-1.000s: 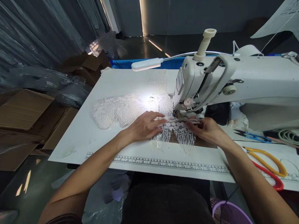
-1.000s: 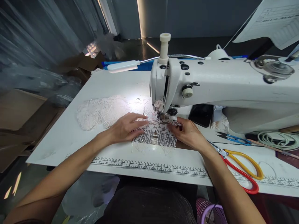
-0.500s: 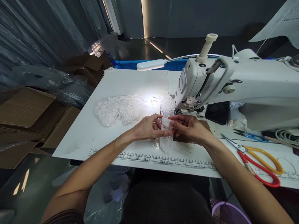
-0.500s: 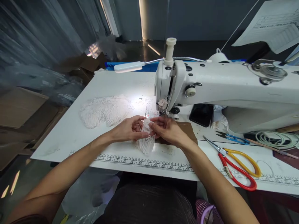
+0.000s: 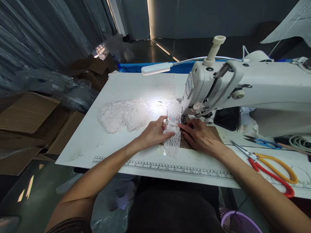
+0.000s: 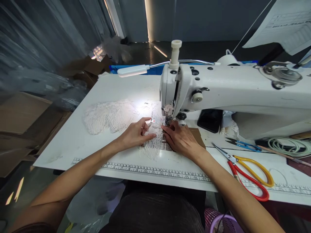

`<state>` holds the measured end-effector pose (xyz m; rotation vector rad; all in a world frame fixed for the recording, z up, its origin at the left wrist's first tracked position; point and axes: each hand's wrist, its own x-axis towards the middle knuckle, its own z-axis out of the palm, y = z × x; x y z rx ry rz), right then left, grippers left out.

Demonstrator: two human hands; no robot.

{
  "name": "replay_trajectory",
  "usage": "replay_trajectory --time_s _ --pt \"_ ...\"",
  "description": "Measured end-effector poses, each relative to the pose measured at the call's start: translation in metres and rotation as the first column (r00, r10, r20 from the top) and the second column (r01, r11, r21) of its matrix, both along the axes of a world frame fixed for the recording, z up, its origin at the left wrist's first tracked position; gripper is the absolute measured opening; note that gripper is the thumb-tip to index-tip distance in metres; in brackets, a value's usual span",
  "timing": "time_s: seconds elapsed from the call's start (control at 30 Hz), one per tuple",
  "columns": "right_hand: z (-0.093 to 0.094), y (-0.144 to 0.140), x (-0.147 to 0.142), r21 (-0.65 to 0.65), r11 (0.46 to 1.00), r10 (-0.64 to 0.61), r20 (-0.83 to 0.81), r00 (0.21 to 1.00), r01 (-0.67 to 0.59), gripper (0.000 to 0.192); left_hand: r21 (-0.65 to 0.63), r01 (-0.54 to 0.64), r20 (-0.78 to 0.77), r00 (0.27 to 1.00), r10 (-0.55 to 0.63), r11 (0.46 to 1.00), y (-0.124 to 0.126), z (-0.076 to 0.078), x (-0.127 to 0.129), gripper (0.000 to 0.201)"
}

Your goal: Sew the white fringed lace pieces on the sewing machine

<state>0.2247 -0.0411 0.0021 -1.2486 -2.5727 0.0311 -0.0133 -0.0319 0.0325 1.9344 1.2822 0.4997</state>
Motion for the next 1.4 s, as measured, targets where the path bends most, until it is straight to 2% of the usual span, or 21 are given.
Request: replay_trajectory --time_s 0.1,0.2,0.33,0.43,0.57,0.8,0.9,1.0,1.07,1.23,1.4 --pt "-0.004 0.0 0.004 0.004 1.0 -0.004 -0.052 0.999 0.004 0.041 -0.145 0.043 0.045 0.998 -0.037 0.989 0.001 0.004 -0.004 0.061" --pt "-0.007 -0.004 0.006 -0.026 0.999 -0.033 -0.101 0.994 0.03 0.041 -0.211 0.006 0.059 0.998 0.006 0.977 0.001 0.007 -0.008 0.057" --pt "-0.01 -0.009 0.004 -0.056 0.998 -0.013 -0.184 0.983 0.003 0.042 -0.137 -0.034 0.014 0.999 0.036 0.99 0.002 0.007 -0.011 0.054" --pt "-0.009 -0.012 0.001 -0.042 0.999 0.001 -0.136 0.991 -0.007 0.041 -0.12 -0.012 -0.025 1.0 0.009 0.993 0.002 0.007 -0.01 0.053" --pt "-0.008 -0.013 -0.006 -0.033 0.999 -0.038 -0.056 0.998 0.036 0.04 -0.108 0.03 -0.083 0.996 -0.039 0.994 0.0 0.007 -0.005 0.056" --pt "-0.009 -0.018 -0.006 -0.031 0.996 -0.086 -0.142 0.986 0.082 0.037 -0.022 0.003 -0.136 0.991 -0.006 1.0 -0.003 0.004 -0.003 0.068" --pt "-0.008 -0.019 0.0 -0.058 0.997 -0.057 -0.209 0.976 0.046 0.04 -0.015 0.018 -0.13 0.991 -0.02 1.0 -0.003 0.004 -0.005 0.066" --pt "-0.006 -0.02 0.006 -0.088 0.995 0.018 -0.292 0.956 -0.046 0.037 -0.006 0.032 -0.133 0.991 -0.032 0.999 -0.004 0.005 -0.006 0.059" --pt "-0.004 -0.021 0.007 -0.099 0.992 0.049 -0.293 0.955 -0.082 0.035 0.004 0.03 -0.136 0.99 -0.029 1.0 -0.005 0.005 -0.005 0.055" --pt "-0.004 -0.024 0.0 -0.085 0.996 -0.013 -0.182 0.983 -0.003 0.037 0.003 0.044 -0.156 0.987 -0.043 0.999 -0.007 0.005 -0.003 0.052" --pt "-0.007 -0.025 -0.002 -0.084 0.996 -0.036 -0.204 0.978 0.019 0.04 -0.027 0.047 -0.163 0.985 -0.051 0.999 -0.007 0.007 -0.002 0.051"
